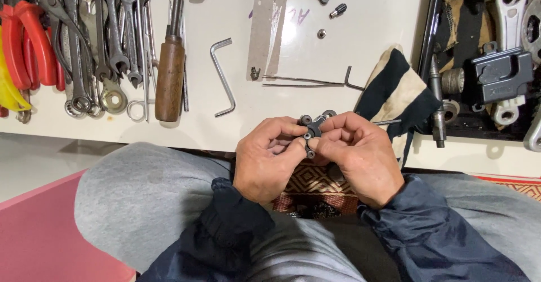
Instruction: Assembling a small mechanical sub-assembly by aligning parts and securing them with small screws or pins.
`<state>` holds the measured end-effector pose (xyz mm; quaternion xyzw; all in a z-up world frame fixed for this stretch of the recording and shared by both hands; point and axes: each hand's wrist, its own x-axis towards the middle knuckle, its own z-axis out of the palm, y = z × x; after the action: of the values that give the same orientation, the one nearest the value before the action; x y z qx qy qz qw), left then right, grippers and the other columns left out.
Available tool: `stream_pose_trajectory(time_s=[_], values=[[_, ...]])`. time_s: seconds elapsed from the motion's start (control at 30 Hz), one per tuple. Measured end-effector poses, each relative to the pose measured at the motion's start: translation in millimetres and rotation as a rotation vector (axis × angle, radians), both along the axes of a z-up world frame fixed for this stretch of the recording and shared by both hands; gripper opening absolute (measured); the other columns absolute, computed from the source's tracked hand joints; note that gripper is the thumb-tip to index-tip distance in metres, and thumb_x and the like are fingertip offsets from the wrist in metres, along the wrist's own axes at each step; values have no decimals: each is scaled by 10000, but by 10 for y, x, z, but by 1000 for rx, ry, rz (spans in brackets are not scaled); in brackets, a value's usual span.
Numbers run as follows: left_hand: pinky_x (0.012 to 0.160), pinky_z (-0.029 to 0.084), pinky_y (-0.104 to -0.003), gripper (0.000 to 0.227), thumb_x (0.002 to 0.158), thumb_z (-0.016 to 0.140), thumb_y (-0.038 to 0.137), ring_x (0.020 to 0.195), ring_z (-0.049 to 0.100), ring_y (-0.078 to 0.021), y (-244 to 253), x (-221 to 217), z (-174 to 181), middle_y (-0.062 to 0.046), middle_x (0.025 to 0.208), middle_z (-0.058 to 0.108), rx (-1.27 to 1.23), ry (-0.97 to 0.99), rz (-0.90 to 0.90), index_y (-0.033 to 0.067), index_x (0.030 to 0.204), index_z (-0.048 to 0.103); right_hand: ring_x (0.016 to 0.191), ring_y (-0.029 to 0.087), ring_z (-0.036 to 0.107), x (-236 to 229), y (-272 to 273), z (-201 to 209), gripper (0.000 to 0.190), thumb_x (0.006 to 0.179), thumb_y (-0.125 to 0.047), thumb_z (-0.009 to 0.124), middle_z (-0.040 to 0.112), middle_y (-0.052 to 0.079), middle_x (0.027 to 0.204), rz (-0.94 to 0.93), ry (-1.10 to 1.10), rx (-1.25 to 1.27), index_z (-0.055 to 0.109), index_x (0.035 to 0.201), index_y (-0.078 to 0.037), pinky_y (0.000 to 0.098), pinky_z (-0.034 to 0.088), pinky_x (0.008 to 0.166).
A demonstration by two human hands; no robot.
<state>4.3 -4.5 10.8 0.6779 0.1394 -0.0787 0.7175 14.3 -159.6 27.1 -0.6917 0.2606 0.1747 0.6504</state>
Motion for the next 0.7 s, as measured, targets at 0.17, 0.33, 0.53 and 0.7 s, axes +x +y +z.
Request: stream_pose_trajectory(time_s=[0.17,0.33,0.53,0.7], values=[[659,668,-329,178,807,673,-26,806,761,-199,-23,-29,-59,-180,1005,756,-16,23,5,41,939,772,597,245,723,-7,-15,32,300,763,74,799,704,229,701,14,0,-6,660,1025,119,368,628,577],[652,665,-320,180,814,677,-19,806,762,-199,-35,-50,-73,-177,1018,752,-11,25,2,53,949,772,660,161,685,-82,-95,128,306,762,25,816,714,163,756,109,-54,-116,703,1043,67,330,618,629],[644,658,-314,177,810,682,-27,794,733,-173,-37,-61,-52,-186,1009,747,-22,8,18,54,939,773,609,160,637,-245,-322,51,209,818,-145,907,661,56,773,255,-551,-798,799,990,-96,256,534,516],[632,653,-323,175,831,670,-19,785,736,-189,-25,-72,-87,-205,1030,739,-53,1,2,46,965,762,754,215,674,-241,-293,-109,341,899,-373,818,648,51,941,444,-619,-1045,762,1114,-114,352,581,635]])
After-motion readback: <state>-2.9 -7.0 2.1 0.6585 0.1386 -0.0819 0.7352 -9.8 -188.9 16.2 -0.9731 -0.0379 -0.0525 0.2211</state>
